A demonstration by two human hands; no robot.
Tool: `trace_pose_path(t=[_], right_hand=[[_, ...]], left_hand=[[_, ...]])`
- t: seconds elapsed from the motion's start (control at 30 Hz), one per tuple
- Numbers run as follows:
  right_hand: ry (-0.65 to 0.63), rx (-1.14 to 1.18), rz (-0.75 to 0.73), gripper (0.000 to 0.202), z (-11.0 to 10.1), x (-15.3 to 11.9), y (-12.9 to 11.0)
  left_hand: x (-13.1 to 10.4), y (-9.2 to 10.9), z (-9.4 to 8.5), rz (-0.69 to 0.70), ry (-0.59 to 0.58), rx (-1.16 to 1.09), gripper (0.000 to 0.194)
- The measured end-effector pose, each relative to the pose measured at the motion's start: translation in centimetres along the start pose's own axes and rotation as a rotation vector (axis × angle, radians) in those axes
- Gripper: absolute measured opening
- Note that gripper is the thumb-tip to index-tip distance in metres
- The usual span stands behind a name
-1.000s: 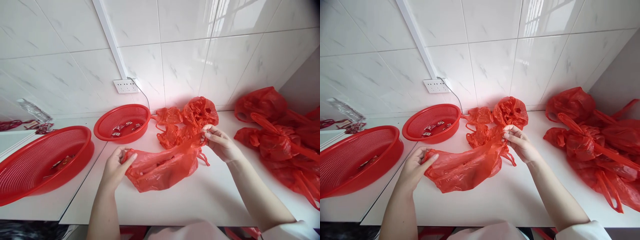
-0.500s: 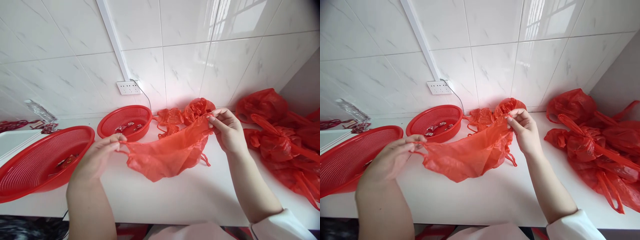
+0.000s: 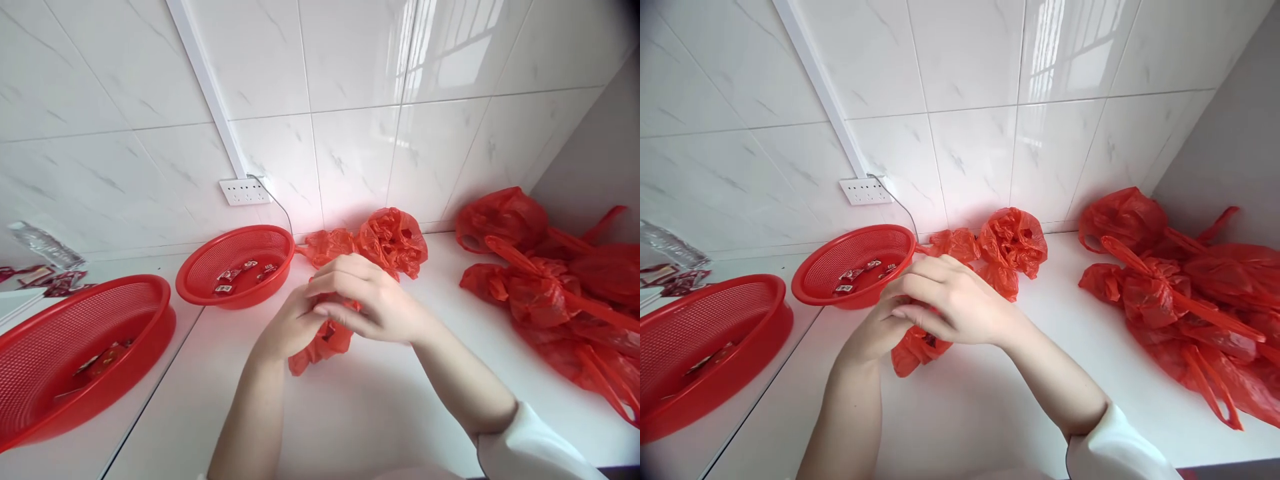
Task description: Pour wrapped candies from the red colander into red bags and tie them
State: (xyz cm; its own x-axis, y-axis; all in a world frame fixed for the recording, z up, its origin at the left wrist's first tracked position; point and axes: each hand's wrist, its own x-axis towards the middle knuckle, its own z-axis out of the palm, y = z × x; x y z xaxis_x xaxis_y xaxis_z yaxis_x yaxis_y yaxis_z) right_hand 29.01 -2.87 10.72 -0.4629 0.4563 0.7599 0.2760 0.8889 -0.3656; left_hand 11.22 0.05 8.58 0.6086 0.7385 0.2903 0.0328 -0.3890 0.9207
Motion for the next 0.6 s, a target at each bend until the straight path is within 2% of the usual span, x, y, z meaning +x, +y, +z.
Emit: trace_pose_path(t=[0.13, 0.27, 0.33, 0.43, 0.53, 0.6], right_hand=[[0.056, 0.027, 0.17, 0.032, 0.1, -1.1, 1.8], [0.07, 0.097, 0.306, 0.026, 1.1, -2.4, 3.2], [0.169, 0.104, 0.385, 0.02, 1.5, -2.9, 3.7], [0.34, 0.093, 0.492, 0.02, 1.4, -3.4, 4.2], [0.431, 0.118, 0.477, 0.023, 0.5, -3.9, 4.4], [0.392, 0.158, 0.375, 0.024, -0.3, -4.1, 4.1]], left_hand=[[0.2, -0.4, -0.4, -0.219, -0.035, -0.157, 0.035], [0.3, -0.8, -0.5, -0.286, -0.132, -0.23, 0.041], [0.5, -1.1, -0.4, -0.307, -0.137, -0.274, 0.042], [0.9, -1.7, -0.4, -0.354, -0.045, -0.374, 0.041], [1.2, -2.0, -0.7, -0.395, 0.0, -0.472, 0.049], [1.4, -2.1, -1.0, -0.415, 0.004, -0.526, 0.05]])
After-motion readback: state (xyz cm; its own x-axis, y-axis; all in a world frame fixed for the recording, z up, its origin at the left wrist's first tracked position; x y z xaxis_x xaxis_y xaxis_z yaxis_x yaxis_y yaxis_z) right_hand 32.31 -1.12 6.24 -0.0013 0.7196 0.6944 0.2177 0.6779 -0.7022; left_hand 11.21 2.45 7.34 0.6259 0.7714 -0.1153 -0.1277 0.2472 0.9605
